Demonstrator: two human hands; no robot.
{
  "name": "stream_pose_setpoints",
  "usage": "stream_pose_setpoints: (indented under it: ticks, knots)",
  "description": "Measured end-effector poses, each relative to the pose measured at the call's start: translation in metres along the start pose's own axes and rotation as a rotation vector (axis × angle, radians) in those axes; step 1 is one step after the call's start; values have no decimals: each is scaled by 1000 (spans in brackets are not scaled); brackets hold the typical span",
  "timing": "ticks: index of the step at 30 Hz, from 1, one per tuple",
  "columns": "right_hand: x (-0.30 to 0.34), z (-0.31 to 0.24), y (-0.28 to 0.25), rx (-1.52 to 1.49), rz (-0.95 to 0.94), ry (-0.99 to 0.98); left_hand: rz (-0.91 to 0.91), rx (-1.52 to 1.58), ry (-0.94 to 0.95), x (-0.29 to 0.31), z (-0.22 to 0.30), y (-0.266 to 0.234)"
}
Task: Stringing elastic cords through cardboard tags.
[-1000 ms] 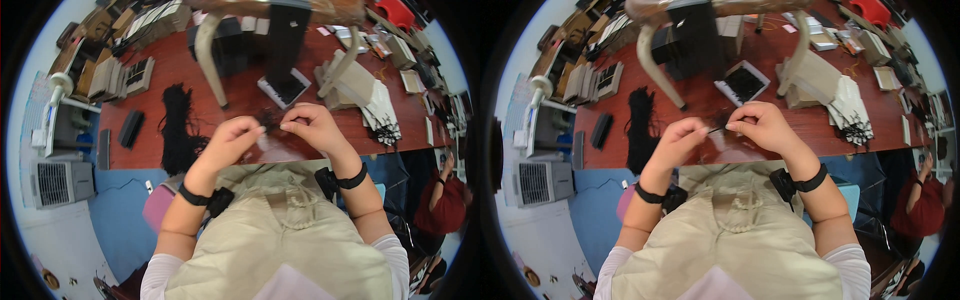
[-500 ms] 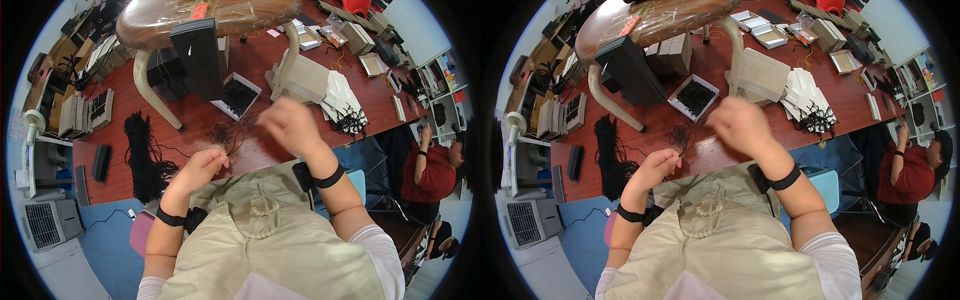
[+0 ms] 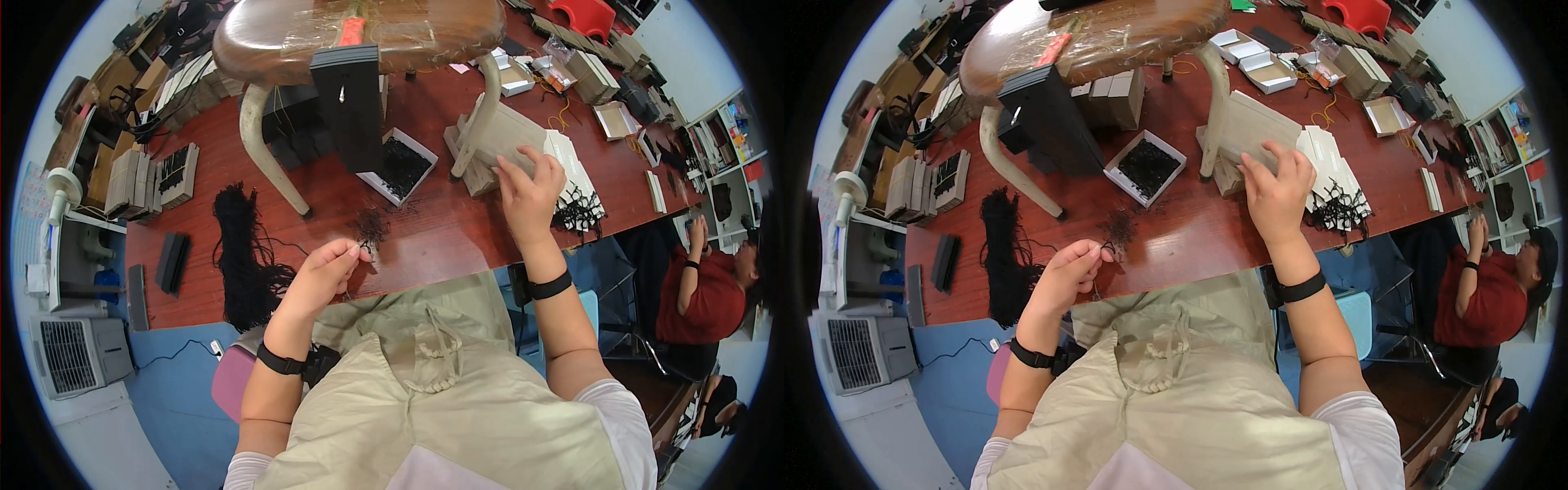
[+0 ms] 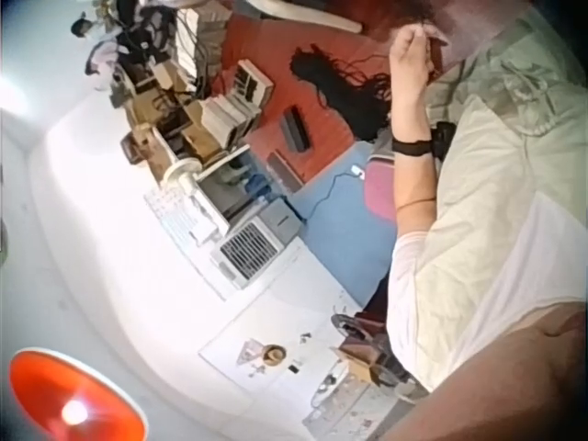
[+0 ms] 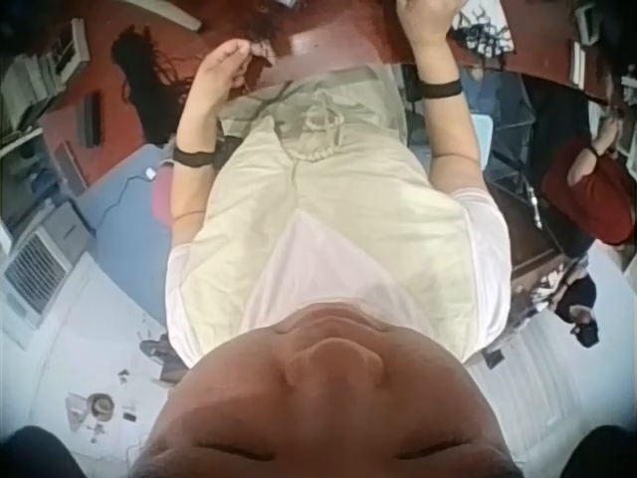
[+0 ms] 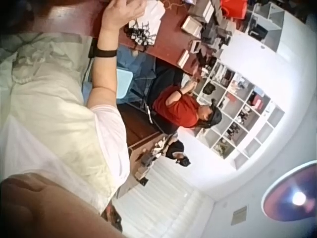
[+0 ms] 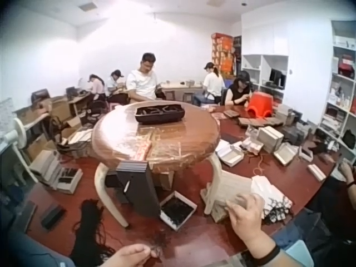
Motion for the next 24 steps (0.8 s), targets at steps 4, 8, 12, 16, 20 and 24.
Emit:
stream_pose_setpoints:
  ticks: [4,8,12,16,20,24]
  knots:
    - [-18,3,4,-152,-47,102,44,-48,57,6,8,-2]
    - [-35,24,-15,-169,11,129,47,-82,113,17,19,-5]
    - [-49,26,-56,-1269,152,315,36,-82,226,18,32,-6]
    - [-73,-109,-87,-1704,-209,82,-29,-112,150,25,51,-3]
    - [-83,-135,-70,-1606,-382,63,-46,-200,301,34,103,21]
    - [-76,-140,-66,-1550,-242,62,30,-422,673,63,161,49]
Point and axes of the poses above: each hand's wrist, its own x-axis away from the middle knuckle, its own y-axis out of the palm, z = x × y, the point moved 6 cm from there along -x, towards the middle knuckle, and after that the axes turned 11 degrees about -z, right-handed, at the moved point
